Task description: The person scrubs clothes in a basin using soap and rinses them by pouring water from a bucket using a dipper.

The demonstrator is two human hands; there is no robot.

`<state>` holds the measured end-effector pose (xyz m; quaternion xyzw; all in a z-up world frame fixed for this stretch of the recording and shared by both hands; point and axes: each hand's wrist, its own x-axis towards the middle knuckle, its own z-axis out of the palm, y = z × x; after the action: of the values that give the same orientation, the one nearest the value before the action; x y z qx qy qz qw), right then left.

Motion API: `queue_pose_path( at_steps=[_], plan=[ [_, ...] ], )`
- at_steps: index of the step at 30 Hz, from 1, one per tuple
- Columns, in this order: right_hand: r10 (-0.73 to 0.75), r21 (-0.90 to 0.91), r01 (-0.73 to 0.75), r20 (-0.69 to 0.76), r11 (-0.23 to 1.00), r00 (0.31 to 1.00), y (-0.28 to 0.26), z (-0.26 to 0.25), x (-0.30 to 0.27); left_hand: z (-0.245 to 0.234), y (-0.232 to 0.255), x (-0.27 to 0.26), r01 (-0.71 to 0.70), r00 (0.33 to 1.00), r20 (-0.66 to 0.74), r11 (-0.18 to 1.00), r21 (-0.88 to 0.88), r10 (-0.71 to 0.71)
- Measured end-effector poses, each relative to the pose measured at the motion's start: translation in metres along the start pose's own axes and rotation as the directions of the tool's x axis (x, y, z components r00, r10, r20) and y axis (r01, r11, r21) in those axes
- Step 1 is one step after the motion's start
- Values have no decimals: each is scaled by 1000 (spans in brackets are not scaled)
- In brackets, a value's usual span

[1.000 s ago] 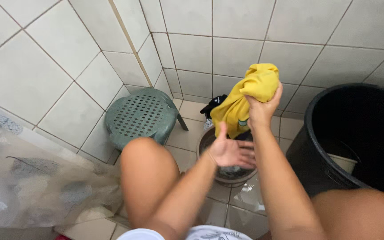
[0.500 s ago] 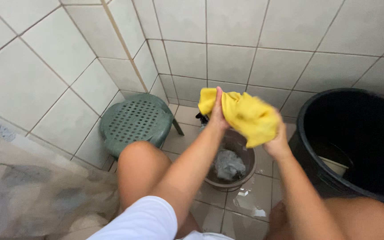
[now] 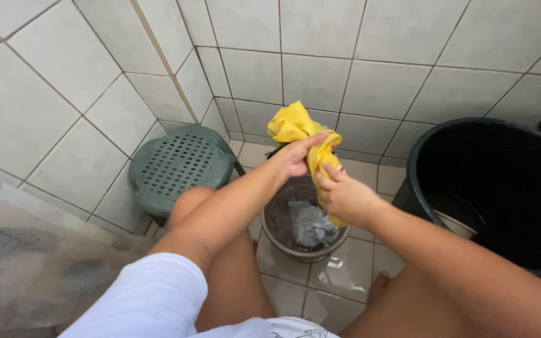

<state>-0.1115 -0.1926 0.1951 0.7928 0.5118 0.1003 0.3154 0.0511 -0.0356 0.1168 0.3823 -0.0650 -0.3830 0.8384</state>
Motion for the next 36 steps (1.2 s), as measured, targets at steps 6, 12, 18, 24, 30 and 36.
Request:
queue_pose_path(
  at_steps=[6,12,18,24,30,36],
  plan=[
    [343,841,-175,-14,513,939,8,68,25,-63,-23,38,-236,948,-258,955,-178,186],
    [95,128,-77,937,-989,336,16,102,19,-83,-9,31,-348,935,-136,922,-170,328],
    [215,-86,325,589,-942,779,2,82,38,-20,17,-21,-197,912,308,947,-254,272],
    [563,55,727,674,-685,479,27,129,44,-36,12,6,-309,919,102,858,-411,380],
    [904,726,594,427,-345,3,26,96,53,-75,-11,51,-151,962,-273,891,-429,32],
    [801,884,-209,-250,418,544,25,25,52,-81,-45,73,318,936,-76,920,-227,-342]
  ],
)
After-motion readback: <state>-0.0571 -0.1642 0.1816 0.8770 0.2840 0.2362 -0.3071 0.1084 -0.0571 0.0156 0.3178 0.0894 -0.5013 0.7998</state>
